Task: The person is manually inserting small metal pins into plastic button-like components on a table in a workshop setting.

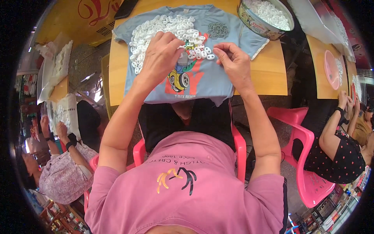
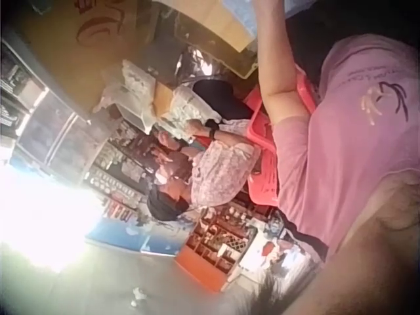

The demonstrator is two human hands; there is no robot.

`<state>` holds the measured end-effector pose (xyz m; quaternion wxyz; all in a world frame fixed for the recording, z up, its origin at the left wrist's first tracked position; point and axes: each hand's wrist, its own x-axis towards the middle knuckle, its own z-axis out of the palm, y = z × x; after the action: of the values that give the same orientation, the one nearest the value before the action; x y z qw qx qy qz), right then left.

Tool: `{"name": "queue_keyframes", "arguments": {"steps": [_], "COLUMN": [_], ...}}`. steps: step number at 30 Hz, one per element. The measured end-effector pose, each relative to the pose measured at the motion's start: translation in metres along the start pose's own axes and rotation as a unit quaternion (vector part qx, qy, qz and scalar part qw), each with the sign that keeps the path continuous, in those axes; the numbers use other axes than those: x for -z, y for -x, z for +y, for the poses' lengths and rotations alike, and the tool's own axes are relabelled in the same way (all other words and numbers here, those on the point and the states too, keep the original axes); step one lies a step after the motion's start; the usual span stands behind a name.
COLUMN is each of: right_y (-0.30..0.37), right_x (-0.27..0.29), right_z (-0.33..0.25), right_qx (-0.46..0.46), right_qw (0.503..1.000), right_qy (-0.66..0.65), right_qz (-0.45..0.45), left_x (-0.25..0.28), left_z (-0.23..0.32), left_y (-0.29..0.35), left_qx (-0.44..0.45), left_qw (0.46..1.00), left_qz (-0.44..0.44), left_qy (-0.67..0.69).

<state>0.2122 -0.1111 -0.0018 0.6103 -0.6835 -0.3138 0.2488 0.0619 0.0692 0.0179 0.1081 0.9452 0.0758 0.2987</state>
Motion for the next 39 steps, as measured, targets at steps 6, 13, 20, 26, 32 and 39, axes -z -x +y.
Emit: {"name": "queue_keyframes", "arguments": {"steps": [6,13,20,26,32,39], "right_y": [0.0,0.0,0.002,0.01,0.017,0.025], "right_x": [0.002,0.004,0.003,-0.015,-0.034,-0.043], "right_z": [0.006,0.001,-0.004,-0.025,-0.046,-0.051], "right_qx": [0.014,0.013,0.022,0.042,0.06,0.068], "right_qw": [1.0,1.0,1.0,0.998,0.993,0.993], "right_qy": [0.004,0.002,-0.008,-0.047,-0.089,-0.071], "right_qz": [-0.007,-0.017,-0.009,-0.018,-0.055,-0.071], "left_x": [-0.005,-0.005,-0.001,0.011,0.023,0.036], "left_z": [-0.001,-0.001,0.002,0.016,0.036,0.046], "left_y": [-0.019,-0.025,-0.014,0.0,0.011,0.016], "left_qx": [-0.02,-0.04,0.058,0.366,0.387,0.389], "left_qw": [0.996,0.993,0.986,0.717,0.611,0.574], "left_qz": [-0.071,-0.096,0.014,-0.05,-0.063,-0.05], "left_qy": [-0.054,-0.057,0.155,0.592,0.688,0.719]}}
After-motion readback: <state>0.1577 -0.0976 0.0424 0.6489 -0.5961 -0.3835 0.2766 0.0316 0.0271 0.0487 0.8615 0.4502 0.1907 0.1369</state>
